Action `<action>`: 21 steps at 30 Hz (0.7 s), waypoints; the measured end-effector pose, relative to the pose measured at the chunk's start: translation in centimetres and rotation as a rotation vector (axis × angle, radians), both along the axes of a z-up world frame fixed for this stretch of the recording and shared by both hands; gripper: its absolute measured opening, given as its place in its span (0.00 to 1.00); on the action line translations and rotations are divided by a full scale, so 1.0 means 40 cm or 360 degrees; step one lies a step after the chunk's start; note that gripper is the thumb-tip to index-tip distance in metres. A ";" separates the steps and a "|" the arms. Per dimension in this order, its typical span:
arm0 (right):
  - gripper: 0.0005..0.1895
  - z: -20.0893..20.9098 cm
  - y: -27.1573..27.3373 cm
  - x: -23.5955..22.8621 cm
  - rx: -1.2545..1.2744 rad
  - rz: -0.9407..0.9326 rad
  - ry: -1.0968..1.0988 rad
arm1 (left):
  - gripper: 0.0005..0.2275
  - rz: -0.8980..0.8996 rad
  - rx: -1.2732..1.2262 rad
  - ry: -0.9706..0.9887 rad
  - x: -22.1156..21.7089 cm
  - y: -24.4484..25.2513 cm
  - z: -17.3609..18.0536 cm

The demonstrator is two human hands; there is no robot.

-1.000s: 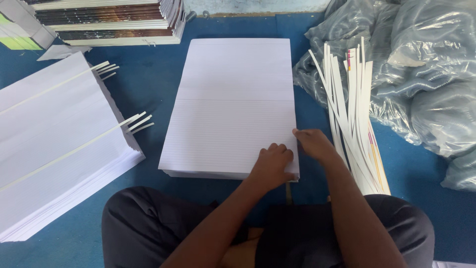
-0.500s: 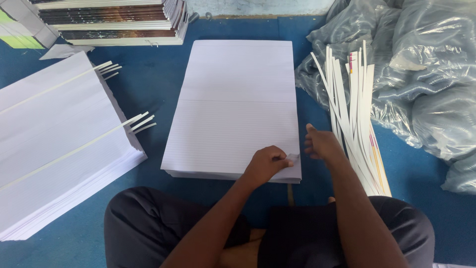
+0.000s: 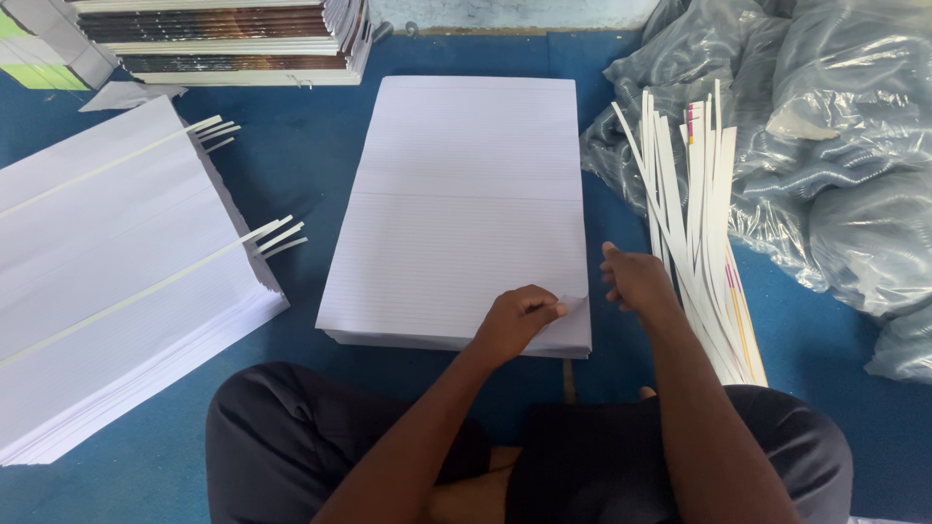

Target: The person folds lined paper sheets in half and stacks them. They then place white plastic strips across the folded edges of the stack and flip through the pages to check alignment.

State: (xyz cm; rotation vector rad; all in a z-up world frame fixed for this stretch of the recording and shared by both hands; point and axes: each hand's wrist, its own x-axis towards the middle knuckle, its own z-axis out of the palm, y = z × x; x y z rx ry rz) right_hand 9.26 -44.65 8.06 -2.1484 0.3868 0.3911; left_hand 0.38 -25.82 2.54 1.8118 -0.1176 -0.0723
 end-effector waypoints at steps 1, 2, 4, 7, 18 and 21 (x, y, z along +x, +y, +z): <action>0.31 -0.001 -0.001 -0.003 0.0000 0.0017 0.0025 | 0.14 0.0015 0.0000 -0.0007 -0.002 -0.001 -0.001; 0.32 -0.001 -0.002 -0.005 0.0000 0.0032 0.0049 | 0.14 0.0027 0.0001 -0.0014 -0.003 -0.002 -0.001; 0.34 -0.002 -0.003 -0.012 0.0081 0.0080 0.0229 | 0.14 0.0040 -0.0032 -0.0029 -0.007 -0.005 -0.003; 0.38 0.003 -0.008 -0.024 0.0240 0.0141 0.0409 | 0.13 0.0049 -0.0111 -0.0037 -0.014 -0.004 -0.008; 0.40 0.039 0.032 -0.100 0.0577 0.0154 0.0718 | 0.13 0.0161 -0.0100 -0.0021 -0.022 -0.016 -0.005; 0.34 0.031 0.034 -0.107 0.0580 0.0081 0.0702 | 0.13 0.0238 -0.0290 0.0159 -0.024 -0.014 0.001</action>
